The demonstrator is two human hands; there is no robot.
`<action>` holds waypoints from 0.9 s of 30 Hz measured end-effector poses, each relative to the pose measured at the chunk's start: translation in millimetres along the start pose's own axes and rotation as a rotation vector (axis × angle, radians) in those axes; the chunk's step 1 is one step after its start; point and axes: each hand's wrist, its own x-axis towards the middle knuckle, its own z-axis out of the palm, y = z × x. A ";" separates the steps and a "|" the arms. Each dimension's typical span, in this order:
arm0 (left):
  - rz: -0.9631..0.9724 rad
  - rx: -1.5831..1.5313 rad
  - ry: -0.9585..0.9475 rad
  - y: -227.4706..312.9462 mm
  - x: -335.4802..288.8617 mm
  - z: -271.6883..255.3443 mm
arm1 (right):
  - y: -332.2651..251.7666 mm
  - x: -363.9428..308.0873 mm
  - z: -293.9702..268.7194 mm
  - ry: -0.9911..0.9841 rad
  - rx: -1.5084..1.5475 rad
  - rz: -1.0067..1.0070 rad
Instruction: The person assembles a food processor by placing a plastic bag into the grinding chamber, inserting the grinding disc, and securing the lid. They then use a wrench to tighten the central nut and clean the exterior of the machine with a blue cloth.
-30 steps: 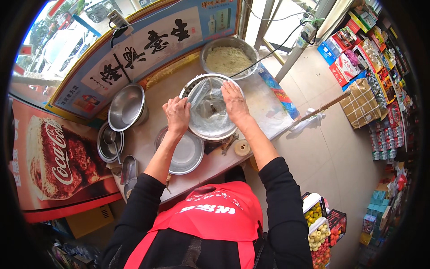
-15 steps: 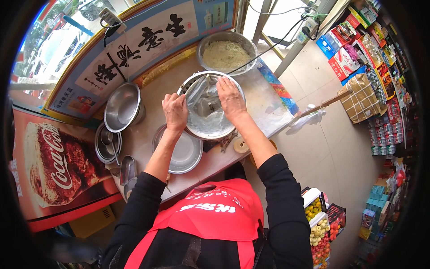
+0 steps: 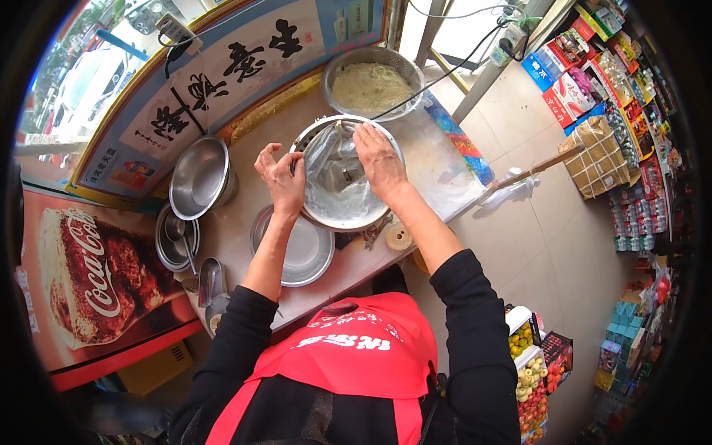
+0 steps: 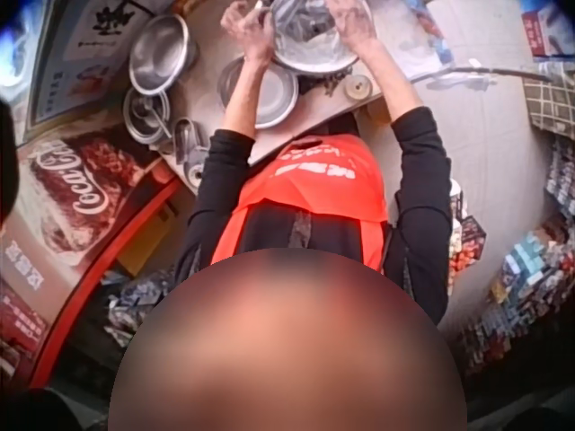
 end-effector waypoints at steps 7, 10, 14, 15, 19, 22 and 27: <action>0.238 0.086 -0.234 -3.9 19.8 6.1 | -1.9 2.1 0.4 -0.043 -0.034 0.021; 0.285 0.084 -0.360 -10.0 31.4 11.4 | -4.8 0.2 2.9 -0.052 -0.020 0.065; 0.313 0.100 -0.422 -13.3 46.7 21.9 | -8.1 -2.6 6.2 -0.052 0.030 0.137; 0.325 0.097 -0.440 -13.1 51.5 25.0 | -8.1 -2.8 6.6 -0.054 0.030 0.152; 0.294 0.083 -0.521 -11.3 71.1 34.4 | -6.7 -2.8 6.7 -0.029 0.071 0.159; 0.225 0.128 -0.632 -10.4 82.4 38.5 | -5.8 -1.9 5.2 -0.025 0.084 0.157; 0.443 0.111 -0.524 -3.8 86.5 47.3 | -6.4 0.8 1.4 -0.026 0.085 0.141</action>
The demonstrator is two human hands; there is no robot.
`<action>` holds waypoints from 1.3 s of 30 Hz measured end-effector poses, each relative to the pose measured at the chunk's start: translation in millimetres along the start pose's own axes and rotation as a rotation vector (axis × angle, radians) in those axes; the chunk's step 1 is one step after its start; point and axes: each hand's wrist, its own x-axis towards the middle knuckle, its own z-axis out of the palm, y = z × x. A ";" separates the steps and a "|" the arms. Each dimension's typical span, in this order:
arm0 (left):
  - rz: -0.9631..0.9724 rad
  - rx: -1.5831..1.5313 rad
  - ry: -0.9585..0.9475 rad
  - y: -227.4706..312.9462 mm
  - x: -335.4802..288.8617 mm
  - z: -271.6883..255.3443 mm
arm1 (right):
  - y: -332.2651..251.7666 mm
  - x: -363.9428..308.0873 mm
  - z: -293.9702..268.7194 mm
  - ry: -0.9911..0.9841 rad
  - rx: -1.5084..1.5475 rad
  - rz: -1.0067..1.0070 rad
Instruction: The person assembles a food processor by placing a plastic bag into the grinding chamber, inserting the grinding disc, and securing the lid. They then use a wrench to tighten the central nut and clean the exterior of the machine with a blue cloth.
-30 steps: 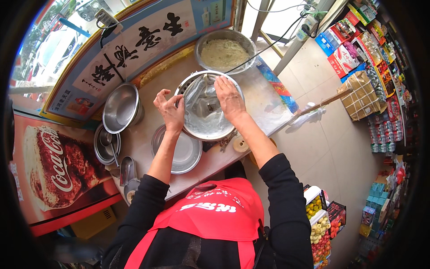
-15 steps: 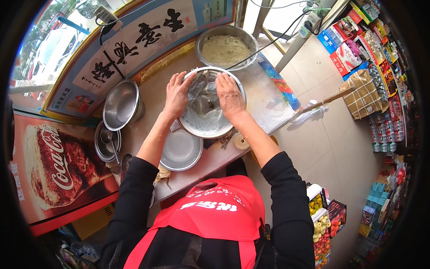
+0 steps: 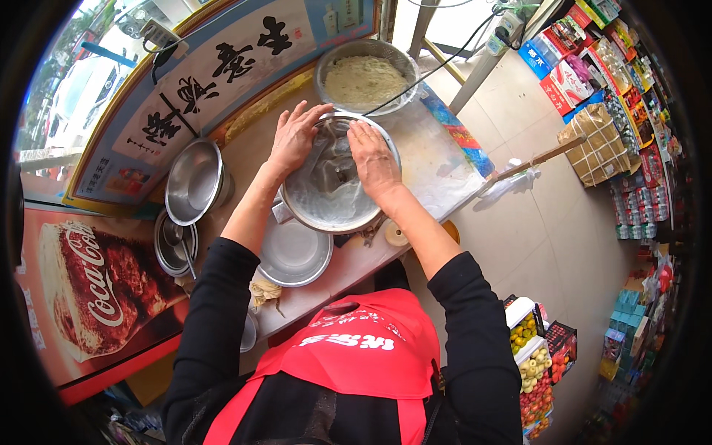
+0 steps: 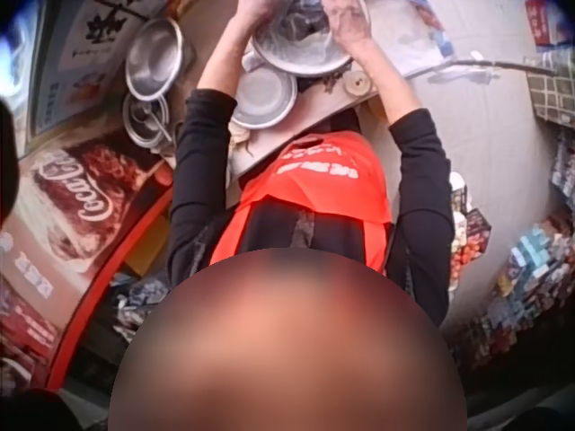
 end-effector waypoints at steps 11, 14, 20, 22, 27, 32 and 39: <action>0.085 -0.228 -0.170 -2.7 36.2 -3.2 | 4.2 7.8 -3.0 -0.008 -0.096 -0.102; -0.014 -0.225 -0.176 2.4 35.7 -1.8 | 3.3 7.2 -2.8 -0.026 -0.109 -0.109; -0.128 -0.187 -0.225 7.8 39.2 -1.6 | 4.9 8.9 -2.1 -0.034 -0.111 -0.109; -0.119 -0.108 -0.202 9.4 38.2 0.4 | 3.0 11.0 -4.2 -0.036 -0.098 -0.114; -0.128 -0.099 -0.160 8.8 35.4 3.1 | -20.6 0.2 -20.3 0.025 0.017 -0.145; -0.138 -0.127 -0.189 8.1 34.2 2.4 | -63.9 -33.9 -22.0 -0.222 0.082 0.018; -0.132 -0.147 -0.197 7.4 35.2 1.6 | -54.1 -47.4 -28.1 -0.316 0.036 0.007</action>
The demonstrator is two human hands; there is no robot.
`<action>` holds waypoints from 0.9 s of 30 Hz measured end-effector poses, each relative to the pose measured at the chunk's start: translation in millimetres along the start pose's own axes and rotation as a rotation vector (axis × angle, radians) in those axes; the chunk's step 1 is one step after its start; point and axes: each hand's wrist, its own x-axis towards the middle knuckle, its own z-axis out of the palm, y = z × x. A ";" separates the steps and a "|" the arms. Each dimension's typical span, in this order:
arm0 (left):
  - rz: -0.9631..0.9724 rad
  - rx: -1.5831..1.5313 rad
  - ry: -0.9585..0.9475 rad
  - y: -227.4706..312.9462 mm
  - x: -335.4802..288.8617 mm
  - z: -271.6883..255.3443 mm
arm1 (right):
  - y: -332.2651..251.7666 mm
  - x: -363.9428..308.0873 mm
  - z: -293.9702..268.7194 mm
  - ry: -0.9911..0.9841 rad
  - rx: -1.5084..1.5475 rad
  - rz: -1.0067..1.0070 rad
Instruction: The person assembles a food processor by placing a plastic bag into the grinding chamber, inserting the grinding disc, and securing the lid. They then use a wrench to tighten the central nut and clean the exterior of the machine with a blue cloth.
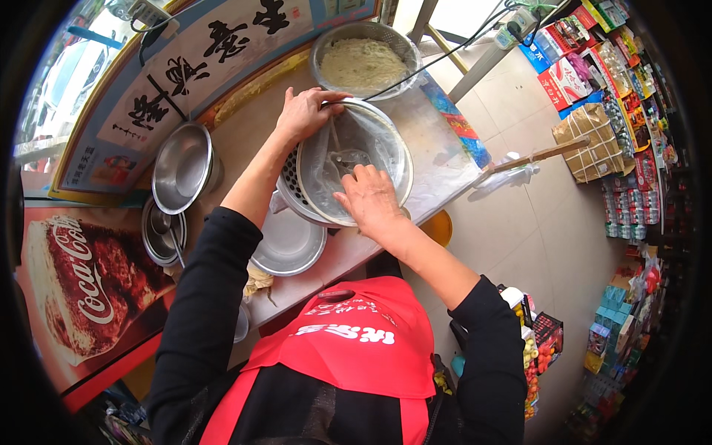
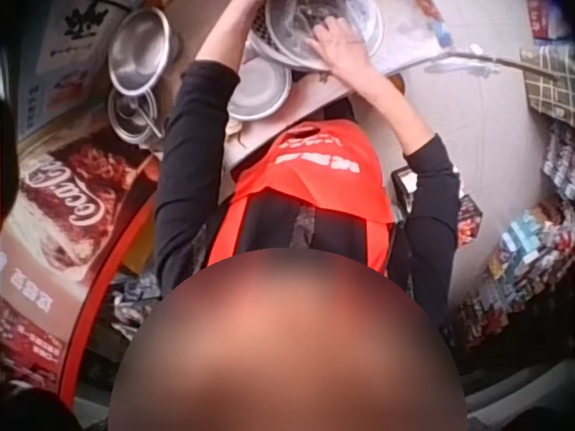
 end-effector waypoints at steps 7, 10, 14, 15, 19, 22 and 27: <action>-0.005 0.013 0.012 1.4 -0.7 0.0 | -7.3 20.4 12.9 -0.046 0.131 -0.031; -0.022 0.004 0.000 3.0 -0.9 -1.3 | -14.2 35.4 17.3 -0.087 0.106 -0.002; -0.035 -0.028 -0.032 3.4 1.1 -2.5 | -16.0 44.4 16.4 -0.096 0.119 -0.006; -0.029 -0.032 -0.034 2.9 1.8 -2.7 | -16.1 46.1 16.9 -0.090 0.133 -0.010; -0.035 -0.038 -0.056 0.2 3.7 -1.6 | -16.1 53.0 23.5 -0.092 0.197 0.000; -0.033 -0.045 -0.044 -0.5 4.3 0.8 | -15.4 55.0 27.4 -0.104 0.245 -0.006; -0.021 -0.090 -0.075 -4.6 6.2 -0.2 | -10.4 52.5 25.7 -0.121 0.250 0.006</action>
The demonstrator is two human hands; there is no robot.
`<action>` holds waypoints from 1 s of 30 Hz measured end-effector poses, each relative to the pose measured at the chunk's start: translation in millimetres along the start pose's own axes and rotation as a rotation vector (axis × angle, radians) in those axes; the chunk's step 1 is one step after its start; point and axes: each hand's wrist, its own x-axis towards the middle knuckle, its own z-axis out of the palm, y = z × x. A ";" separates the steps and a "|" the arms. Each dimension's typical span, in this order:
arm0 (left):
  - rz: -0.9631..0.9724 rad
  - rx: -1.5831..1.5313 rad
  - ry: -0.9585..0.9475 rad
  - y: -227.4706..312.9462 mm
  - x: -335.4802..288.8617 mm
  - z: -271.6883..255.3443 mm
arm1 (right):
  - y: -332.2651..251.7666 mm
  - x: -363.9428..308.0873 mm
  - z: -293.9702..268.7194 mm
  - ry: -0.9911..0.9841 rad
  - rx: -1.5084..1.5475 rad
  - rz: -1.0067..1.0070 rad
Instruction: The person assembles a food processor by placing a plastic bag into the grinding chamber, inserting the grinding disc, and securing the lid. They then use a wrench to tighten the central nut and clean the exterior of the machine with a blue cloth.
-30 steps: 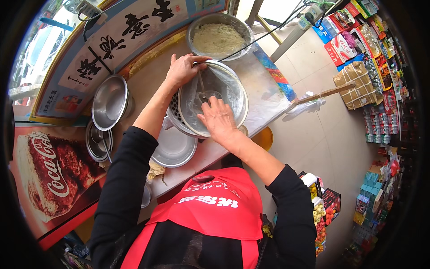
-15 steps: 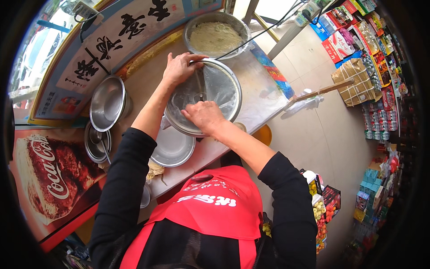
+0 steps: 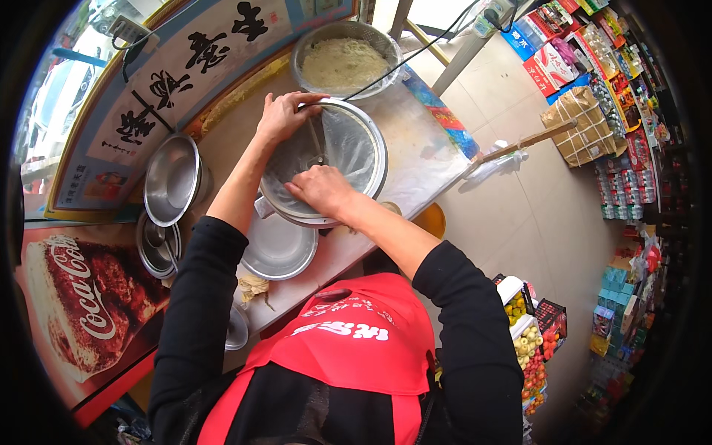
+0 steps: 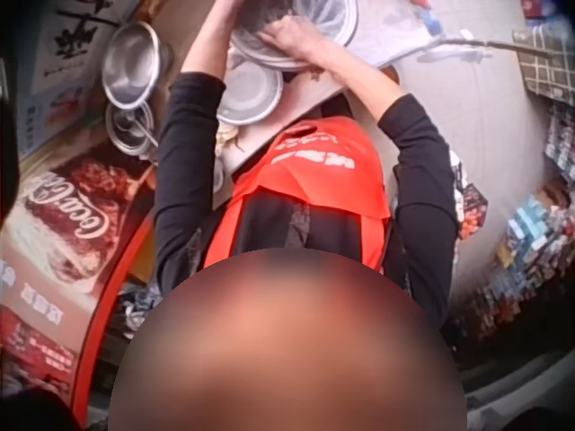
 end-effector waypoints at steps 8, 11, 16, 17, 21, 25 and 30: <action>0.173 0.122 0.570 -1.8 -30.8 12.9 | 20.0 -2.4 -10.9 -0.150 -0.115 -0.214; 0.295 -0.101 0.497 -1.5 -66.7 -3.1 | 35.0 -2.7 -28.2 -0.219 -0.231 -0.345; 0.401 0.266 -0.086 21.0 -133.4 4.3 | 55.5 1.0 -47.9 -0.332 -0.541 -0.473; 0.309 0.344 -0.192 23.5 -138.2 7.2 | 56.8 2.5 -47.4 -0.348 -0.547 -0.493; 0.129 0.351 -0.191 26.4 -127.0 19.4 | 57.6 4.2 -41.6 -0.358 -0.562 -0.535; 0.028 0.298 -0.119 22.9 -122.2 25.0 | 49.7 -7.3 -32.1 -0.262 -0.352 -0.396; 0.037 0.235 -0.024 21.0 -123.1 31.5 | 26.3 -24.5 -3.9 -0.042 -0.156 -0.123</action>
